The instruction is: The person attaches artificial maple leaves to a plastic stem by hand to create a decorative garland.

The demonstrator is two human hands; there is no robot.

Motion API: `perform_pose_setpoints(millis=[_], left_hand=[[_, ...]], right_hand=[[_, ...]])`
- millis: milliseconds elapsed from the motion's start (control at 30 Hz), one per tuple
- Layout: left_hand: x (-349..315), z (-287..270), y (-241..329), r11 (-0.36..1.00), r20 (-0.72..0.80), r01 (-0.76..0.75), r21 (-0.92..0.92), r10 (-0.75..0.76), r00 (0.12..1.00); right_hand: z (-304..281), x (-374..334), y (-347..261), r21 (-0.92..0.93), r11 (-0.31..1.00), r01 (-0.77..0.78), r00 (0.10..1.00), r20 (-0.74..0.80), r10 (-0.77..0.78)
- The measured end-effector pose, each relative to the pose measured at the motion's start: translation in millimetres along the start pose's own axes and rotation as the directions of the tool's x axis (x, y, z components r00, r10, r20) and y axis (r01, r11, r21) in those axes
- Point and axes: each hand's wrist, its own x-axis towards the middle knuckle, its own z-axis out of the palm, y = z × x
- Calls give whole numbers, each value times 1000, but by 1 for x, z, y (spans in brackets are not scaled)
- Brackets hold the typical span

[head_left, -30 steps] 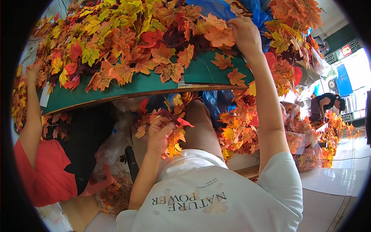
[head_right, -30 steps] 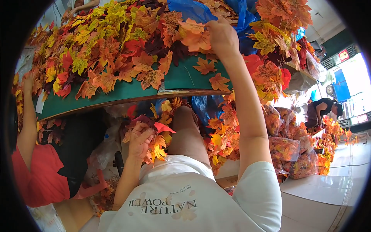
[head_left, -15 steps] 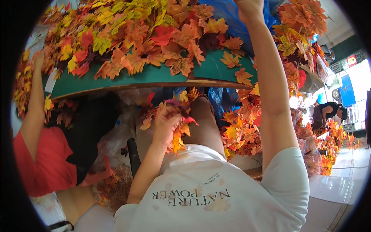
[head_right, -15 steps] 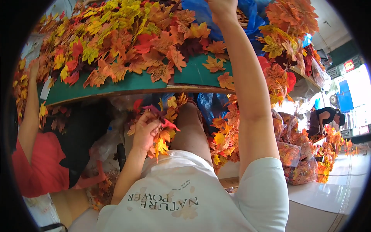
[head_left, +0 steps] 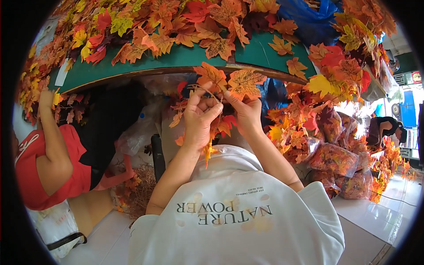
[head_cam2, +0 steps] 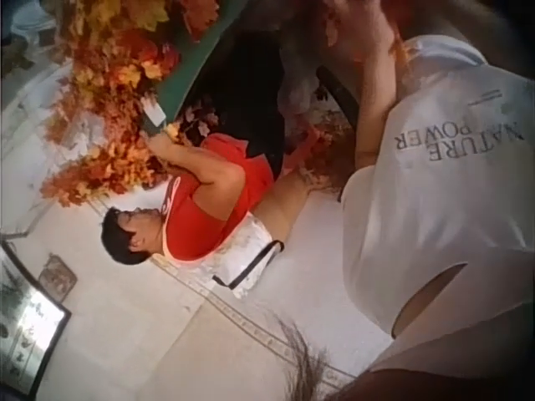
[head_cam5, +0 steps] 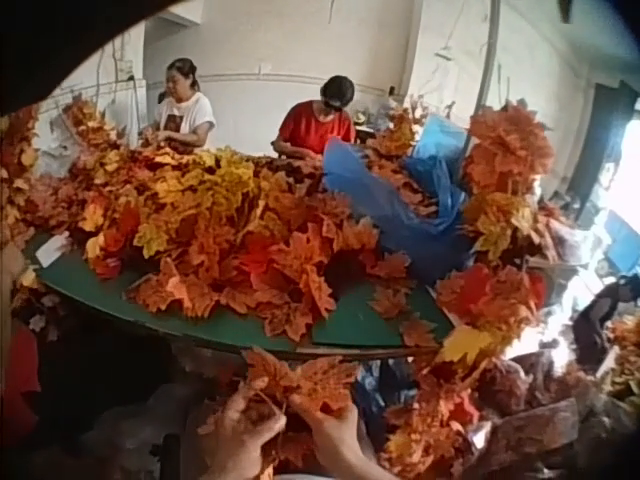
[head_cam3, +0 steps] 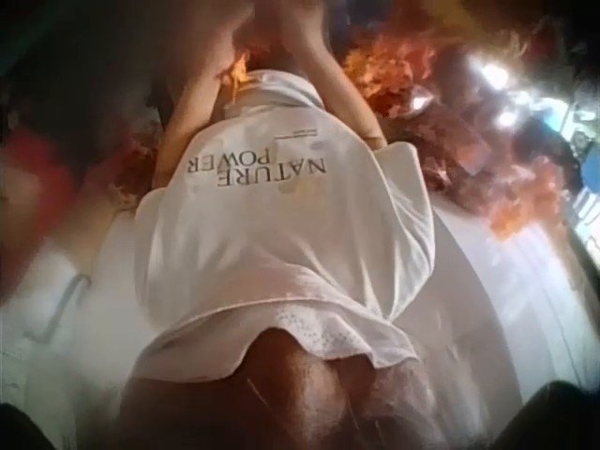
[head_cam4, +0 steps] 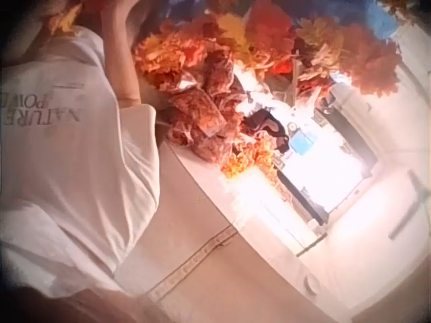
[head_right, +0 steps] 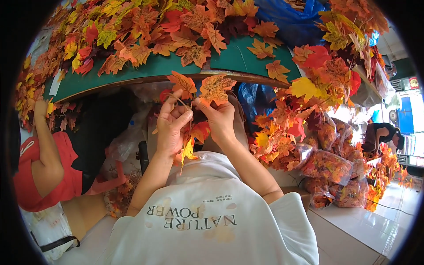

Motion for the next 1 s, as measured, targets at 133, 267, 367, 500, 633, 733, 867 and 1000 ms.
perform_pose_setpoints(millis=[133, 267, 367, 500, 633, 733, 867, 1000], left_hand=[[1, 9, -4, 1000, 31, 8, 29, -9, 999], [3, 13, -11, 999, 39, 27, 38, -28, 999], [5, 15, -12, 998, 32, 38, 55, -40, 999], [4, 17, -15, 996, 21, 52, 73, -54, 998], [5, 19, -16, 995, 16, 59, 75, -60, 998], [6, 18, -16, 996, 14, 48, 74, -50, 999], [9, 15, -18, 997, 10, 34, 66, -35, 999], [9, 12, -20, 995, 26, 4, 95, -7, 1000]], right_hand=[[-11, -2, 3, 244, 950, -196, 978, -21, 207], [-20, 2, 4, 294, 927, -233, 964, -54, 260], [-22, 0, 3, 299, 926, -231, 965, -53, 258], [-26, -1, 4, 290, 930, -228, 967, -41, 250], [-29, 0, 8, 277, 936, -217, 970, -41, 238], [-29, 0, 10, 282, 937, -204, 974, -42, 224], [-26, 0, 13, 258, 953, -156, 983, -55, 176], [-29, -1, 18, 179, 982, -61, 997, -40, 69]])
